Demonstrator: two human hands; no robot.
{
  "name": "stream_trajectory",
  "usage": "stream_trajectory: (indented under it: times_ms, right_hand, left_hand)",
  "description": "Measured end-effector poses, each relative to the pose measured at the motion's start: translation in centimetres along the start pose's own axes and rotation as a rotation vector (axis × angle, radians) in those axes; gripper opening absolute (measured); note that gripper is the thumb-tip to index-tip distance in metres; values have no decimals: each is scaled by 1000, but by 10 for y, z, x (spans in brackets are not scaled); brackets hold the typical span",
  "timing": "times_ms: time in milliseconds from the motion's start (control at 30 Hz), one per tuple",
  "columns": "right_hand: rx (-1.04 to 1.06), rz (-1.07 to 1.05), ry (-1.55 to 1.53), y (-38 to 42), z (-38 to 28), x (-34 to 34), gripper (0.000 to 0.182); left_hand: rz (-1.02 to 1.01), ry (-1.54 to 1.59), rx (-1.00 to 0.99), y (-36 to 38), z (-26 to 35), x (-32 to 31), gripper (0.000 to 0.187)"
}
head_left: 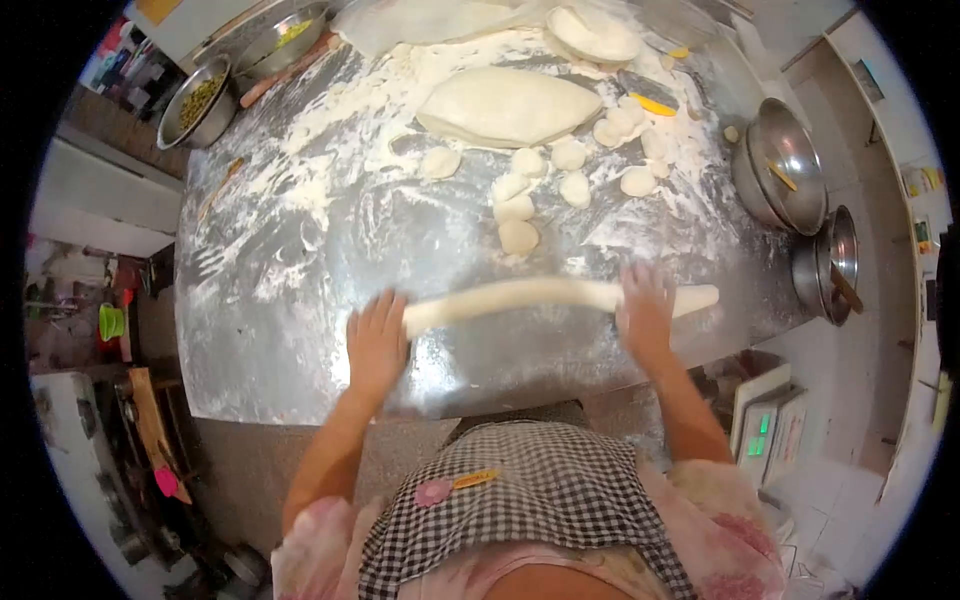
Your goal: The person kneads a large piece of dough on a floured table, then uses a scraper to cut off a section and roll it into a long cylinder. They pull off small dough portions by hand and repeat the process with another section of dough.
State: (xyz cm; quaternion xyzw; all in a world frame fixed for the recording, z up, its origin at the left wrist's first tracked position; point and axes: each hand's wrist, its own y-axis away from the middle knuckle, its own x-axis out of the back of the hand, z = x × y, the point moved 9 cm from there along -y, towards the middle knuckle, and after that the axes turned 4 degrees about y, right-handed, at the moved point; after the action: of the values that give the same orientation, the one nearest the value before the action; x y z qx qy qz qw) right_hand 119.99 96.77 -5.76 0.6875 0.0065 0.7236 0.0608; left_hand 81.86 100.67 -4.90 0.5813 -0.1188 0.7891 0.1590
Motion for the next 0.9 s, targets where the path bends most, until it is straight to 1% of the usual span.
stream_trajectory:
  times_ms: [67, 133, 167, 267, 333, 400, 467, 567, 600, 667, 733, 800, 867, 900]
  right_hand:
    - [52, -23, -16, 64, -4, 4, 64]
    - [19, -120, -8, 90, 5, -5, 65]
    - [4, -169, -6, 93, 9, -10, 65]
    - [-52, 25, 32, 51, 25, -9, 76]
    - [-155, 7, 59, -8, 50, -12, 71]
    - [-283, 108, 86, -63, 76, -5, 63]
    - [-319, 272, 93, -99, 97, 11, 56]
    - [-210, 249, 54, -98, 94, 17, 56]
    - [-167, 186, -4, -88, 94, 8, 58]
    - [-66, 61, -121, -46, 87, -10, 60]
    - [-1, 78, -111, 4, 72, -4, 64]
    - [-14, 75, -7, 46, 50, -12, 65]
    - [95, 170, -124, 75, 2, -16, 68]
    - [124, 37, -119, 74, -27, -22, 68]
  left_hand:
    - [-2, -53, 92, 56, 0, -5, 56]
    - [15, -59, 155, 86, -2, -8, 62]
    - [22, -64, 189, 90, -6, -10, 65]
    - [118, -102, 333, 41, -38, -5, 71]
    - [89, -164, 505, -7, -72, -2, 70]
    - [187, -188, 552, -49, -101, 3, 68]
    - [278, -237, 545, -79, -121, 11, 61]
    - [242, -345, 383, -75, -94, 23, 55]
    - [220, -308, 367, -62, -93, 21, 54]
    - [182, -239, 347, -7, -93, 11, 52]
    - [170, -300, 410, 46, -90, 7, 55]
    - [185, -342, 481, 77, -65, 13, 57]
    - [127, -257, 385, 65, -12, 13, 62]
    - [-25, -20, 263, 54, 19, -4, 65]
